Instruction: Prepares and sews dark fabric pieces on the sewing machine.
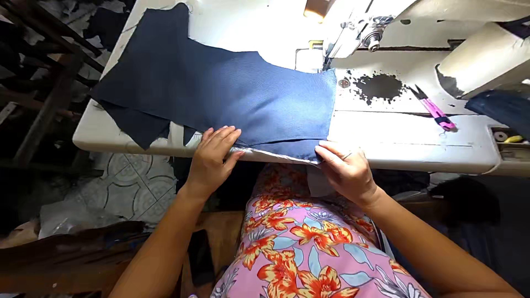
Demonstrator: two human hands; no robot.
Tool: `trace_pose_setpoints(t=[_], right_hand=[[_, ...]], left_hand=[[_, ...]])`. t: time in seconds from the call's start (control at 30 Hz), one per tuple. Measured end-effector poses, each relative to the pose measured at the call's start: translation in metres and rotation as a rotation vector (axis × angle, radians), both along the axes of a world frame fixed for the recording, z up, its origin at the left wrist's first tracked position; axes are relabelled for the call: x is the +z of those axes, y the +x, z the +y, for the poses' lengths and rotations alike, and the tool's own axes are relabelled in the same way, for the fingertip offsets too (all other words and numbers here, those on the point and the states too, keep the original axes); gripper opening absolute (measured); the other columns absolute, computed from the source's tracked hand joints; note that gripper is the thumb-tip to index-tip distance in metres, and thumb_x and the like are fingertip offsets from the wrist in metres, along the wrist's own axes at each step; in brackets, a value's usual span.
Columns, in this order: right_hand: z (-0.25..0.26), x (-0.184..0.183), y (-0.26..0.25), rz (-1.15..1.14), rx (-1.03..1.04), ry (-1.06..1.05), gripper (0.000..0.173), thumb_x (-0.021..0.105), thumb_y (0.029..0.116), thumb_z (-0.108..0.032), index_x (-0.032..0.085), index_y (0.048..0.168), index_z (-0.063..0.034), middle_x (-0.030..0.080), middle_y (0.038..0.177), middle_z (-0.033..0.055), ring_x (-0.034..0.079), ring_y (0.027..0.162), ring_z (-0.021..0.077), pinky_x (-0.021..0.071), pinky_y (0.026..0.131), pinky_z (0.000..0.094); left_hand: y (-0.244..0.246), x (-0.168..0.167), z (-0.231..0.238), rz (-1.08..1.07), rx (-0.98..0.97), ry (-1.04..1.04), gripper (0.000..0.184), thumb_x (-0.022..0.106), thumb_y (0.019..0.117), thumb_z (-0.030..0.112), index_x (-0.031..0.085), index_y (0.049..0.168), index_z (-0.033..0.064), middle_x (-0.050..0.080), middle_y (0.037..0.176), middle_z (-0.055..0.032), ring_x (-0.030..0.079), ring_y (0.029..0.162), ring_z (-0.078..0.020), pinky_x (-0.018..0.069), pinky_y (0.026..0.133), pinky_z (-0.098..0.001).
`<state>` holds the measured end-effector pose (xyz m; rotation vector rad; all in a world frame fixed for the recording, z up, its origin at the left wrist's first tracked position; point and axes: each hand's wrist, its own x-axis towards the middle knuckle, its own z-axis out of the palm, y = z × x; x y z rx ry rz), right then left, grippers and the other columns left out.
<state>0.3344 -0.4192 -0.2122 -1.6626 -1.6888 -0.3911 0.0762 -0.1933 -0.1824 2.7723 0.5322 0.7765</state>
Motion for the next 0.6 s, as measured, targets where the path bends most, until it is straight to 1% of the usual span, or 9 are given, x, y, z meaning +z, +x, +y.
trace_pose_setpoints(t=[0.07,0.13,0.17,0.2,0.27,0.3,0.4,0.5,0.6], right_hand=[[0.001,-0.001,-0.001,-0.01,0.024,0.05,0.02,0.062,0.0979,-0.012,0.078,0.107,-0.0052,0.076,0.111,0.0162,0.071,0.109,0.0316,0.0551,0.092,0.0443],[0.004,0.004,0.001,0.019,0.032,0.046,0.019,0.062,0.0977,-0.011,0.079,0.102,-0.0034,0.076,0.107,0.0159,0.072,0.104,0.0304,0.0562,0.09,0.0435],[0.005,0.007,0.003,0.038,0.031,0.032,0.02,0.061,0.0973,-0.011,0.078,0.101,-0.002,0.077,0.105,0.0162,0.073,0.099,0.0299,0.0569,0.086,0.044],[0.005,0.012,0.004,0.059,0.025,0.013,0.021,0.059,0.098,-0.011,0.077,0.101,-0.0003,0.077,0.1,0.0164,0.074,0.092,0.0293,0.0576,0.08,0.0443],[0.006,0.02,0.008,0.089,0.006,-0.001,0.022,0.057,0.0998,-0.011,0.075,0.1,0.0026,0.073,0.085,0.0171,0.067,0.068,0.0277,0.0529,0.062,0.0431],[0.005,0.022,0.01,0.092,-0.006,-0.013,0.023,0.056,0.1004,-0.01,0.075,0.101,0.0033,0.073,0.083,0.0174,0.067,0.066,0.0278,0.053,0.061,0.0435],[0.002,0.024,0.016,0.088,-0.037,-0.034,0.024,0.056,0.1009,-0.009,0.075,0.103,0.0032,0.074,0.085,0.018,0.068,0.068,0.0283,0.0533,0.065,0.0442],[0.003,0.022,0.019,0.071,-0.014,-0.019,0.021,0.059,0.0986,-0.011,0.075,0.101,0.0032,0.073,0.083,0.0178,0.066,0.065,0.0277,0.0512,0.06,0.0427],[-0.002,0.018,0.023,0.04,0.019,-0.014,0.021,0.058,0.0959,-0.008,0.077,0.098,0.0018,0.077,0.1,0.0196,0.075,0.089,0.0303,0.0575,0.075,0.0424]], left_hand=[[-0.003,-0.002,0.003,-0.059,-0.07,0.026,0.03,0.062,0.1009,0.021,0.073,0.117,-0.0016,0.071,0.122,-0.021,0.065,0.122,-0.0374,0.0445,0.111,-0.0536],[0.0,-0.003,0.007,-0.092,-0.111,0.069,0.028,0.063,0.1011,0.022,0.075,0.111,-0.001,0.073,0.114,-0.0196,0.068,0.114,-0.035,0.0492,0.106,-0.0486],[0.001,-0.003,0.01,-0.105,-0.119,0.093,0.028,0.063,0.1012,0.023,0.075,0.11,-0.0007,0.074,0.111,-0.0191,0.069,0.11,-0.0341,0.0505,0.102,-0.0477],[0.002,-0.003,0.012,-0.11,-0.121,0.107,0.028,0.063,0.1012,0.024,0.075,0.11,-0.0003,0.074,0.109,-0.0186,0.07,0.107,-0.0333,0.0509,0.1,-0.0474],[0.004,-0.003,0.016,-0.116,-0.115,0.138,0.026,0.063,0.1004,0.022,0.075,0.11,0.0008,0.074,0.106,-0.0173,0.07,0.104,-0.0324,0.0519,0.098,-0.047],[0.005,-0.003,0.017,-0.125,-0.112,0.159,0.024,0.062,0.0996,0.019,0.076,0.109,0.0012,0.074,0.105,-0.0167,0.07,0.103,-0.032,0.0524,0.096,-0.0464],[0.011,-0.004,0.02,-0.154,-0.105,0.221,0.02,0.06,0.0945,0.006,0.077,0.104,0.0025,0.075,0.101,-0.0154,0.071,0.099,-0.0314,0.0539,0.092,-0.0444],[0.016,-0.003,0.022,-0.165,-0.105,0.251,0.018,0.062,0.0931,0.004,0.078,0.101,0.0032,0.075,0.096,-0.015,0.072,0.097,-0.0314,0.055,0.092,-0.0436],[0.015,-0.004,0.025,-0.188,-0.126,0.258,0.017,0.062,0.0931,0.002,0.078,0.099,0.0021,0.075,0.092,-0.0154,0.072,0.093,-0.0313,0.0554,0.089,-0.043]])
